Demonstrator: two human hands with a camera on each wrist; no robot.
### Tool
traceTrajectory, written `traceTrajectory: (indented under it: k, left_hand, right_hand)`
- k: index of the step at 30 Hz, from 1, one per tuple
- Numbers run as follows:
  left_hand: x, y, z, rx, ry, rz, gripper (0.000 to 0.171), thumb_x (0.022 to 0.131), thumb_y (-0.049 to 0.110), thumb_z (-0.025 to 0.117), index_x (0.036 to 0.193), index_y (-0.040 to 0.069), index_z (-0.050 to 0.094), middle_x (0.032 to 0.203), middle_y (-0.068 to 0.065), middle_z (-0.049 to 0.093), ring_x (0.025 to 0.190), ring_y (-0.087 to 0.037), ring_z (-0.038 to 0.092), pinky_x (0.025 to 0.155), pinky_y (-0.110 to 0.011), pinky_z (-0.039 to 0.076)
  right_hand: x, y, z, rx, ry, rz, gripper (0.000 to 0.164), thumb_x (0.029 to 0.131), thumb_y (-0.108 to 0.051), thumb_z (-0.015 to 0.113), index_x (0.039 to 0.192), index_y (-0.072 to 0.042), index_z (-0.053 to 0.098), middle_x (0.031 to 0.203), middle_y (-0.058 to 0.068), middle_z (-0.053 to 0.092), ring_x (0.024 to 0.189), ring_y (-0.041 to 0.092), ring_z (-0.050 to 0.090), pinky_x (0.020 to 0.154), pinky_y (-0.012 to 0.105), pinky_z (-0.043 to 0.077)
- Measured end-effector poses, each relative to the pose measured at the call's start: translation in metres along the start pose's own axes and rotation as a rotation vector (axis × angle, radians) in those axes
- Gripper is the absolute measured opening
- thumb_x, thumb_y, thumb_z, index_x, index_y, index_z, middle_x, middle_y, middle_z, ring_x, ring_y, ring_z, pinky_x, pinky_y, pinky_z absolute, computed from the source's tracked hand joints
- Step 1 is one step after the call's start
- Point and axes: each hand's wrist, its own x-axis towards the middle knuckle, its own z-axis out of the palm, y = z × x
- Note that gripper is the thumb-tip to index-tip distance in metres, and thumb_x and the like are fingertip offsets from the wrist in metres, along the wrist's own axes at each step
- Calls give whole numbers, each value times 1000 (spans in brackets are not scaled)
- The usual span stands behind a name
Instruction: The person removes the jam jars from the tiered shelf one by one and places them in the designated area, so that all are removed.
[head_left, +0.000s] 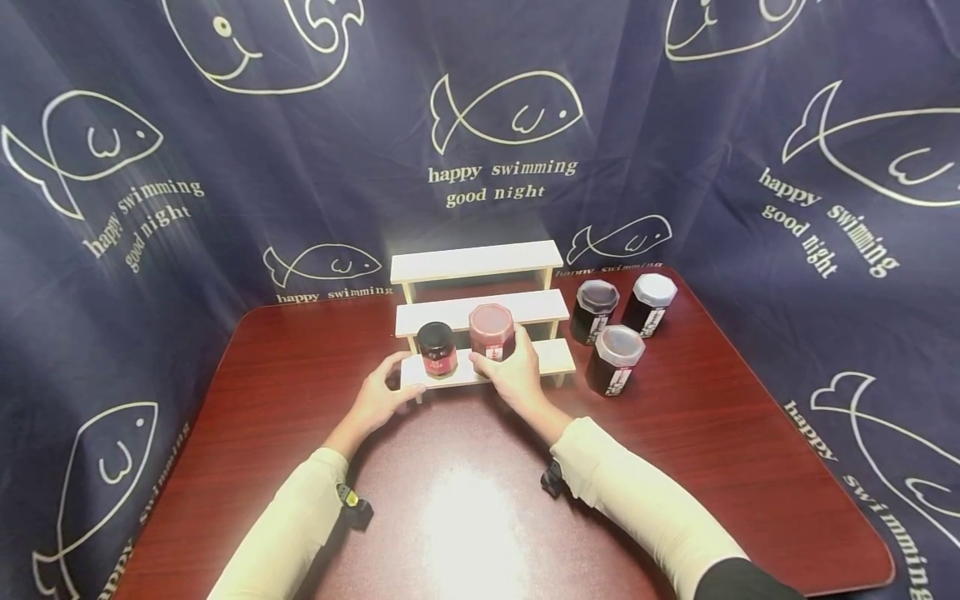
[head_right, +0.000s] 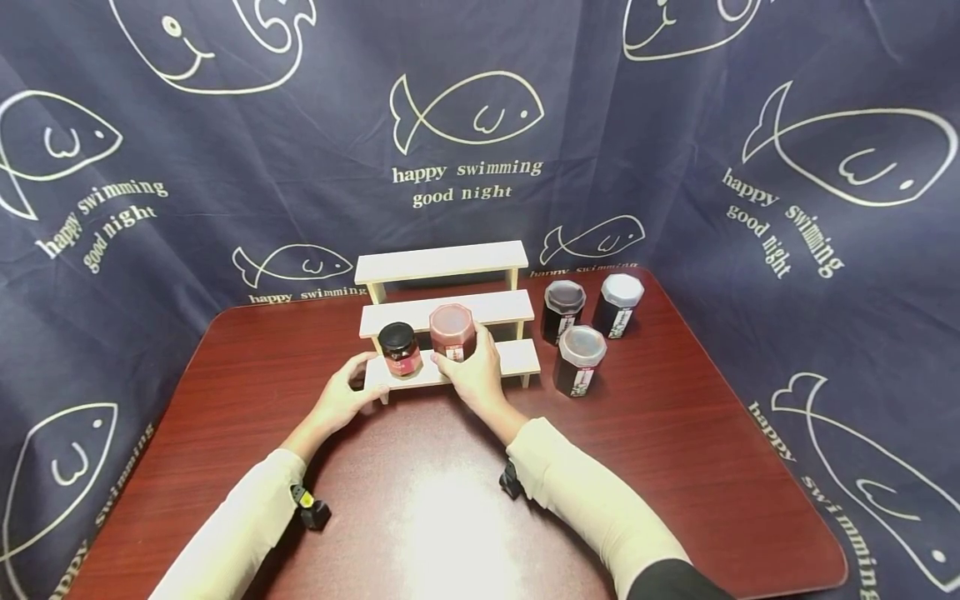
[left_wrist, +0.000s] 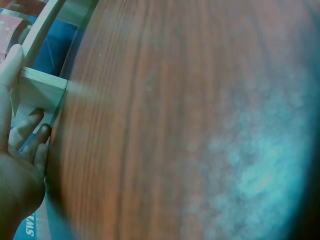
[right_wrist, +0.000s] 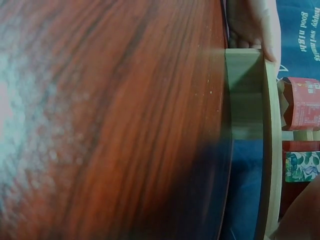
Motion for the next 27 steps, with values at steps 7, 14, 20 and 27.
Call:
traceTrajectory:
  k: [7, 14, 20, 27]
  left_hand:
    - [1, -2, 0, -5, 6, 14, 70, 82, 28, 86, 142, 21, 51, 126, -17, 65, 70, -25, 68, 52, -41, 58]
    - [0, -2, -1, -14, 2, 14, 70, 82, 27, 86, 143, 21, 51, 127, -17, 65, 70, -25, 68, 52, -41, 58]
    - [0, -1, -2, -8, 2, 7, 70, 82, 26, 86, 143, 21, 51, 127, -17, 65, 68, -24, 67, 52, -40, 58]
    - [0, 0, -2, 18, 11, 21, 69, 82, 27, 86, 142, 21, 52, 125, -15, 66, 88, -27, 67, 54, -39, 58]
  right_hand:
    - [2, 1, 1, -8, 25, -30, 76, 69, -23, 94, 131, -6, 54, 121, 13, 63, 114, 30, 60, 103, 44, 46]
    - [2, -1, 0, -22, 31, -32, 73, 66, -22, 95, 126, -5, 57, 117, 13, 67, 109, 29, 62, 99, 44, 48]
    - [0, -2, -1, -16, 23, -31, 72, 66, -22, 95, 126, -6, 57, 117, 12, 67, 109, 28, 63, 99, 43, 49]
    - [-3, -3, -2, -3, 10, -30, 72, 67, -22, 95, 127, -7, 57, 117, 10, 67, 109, 26, 63, 99, 42, 49]
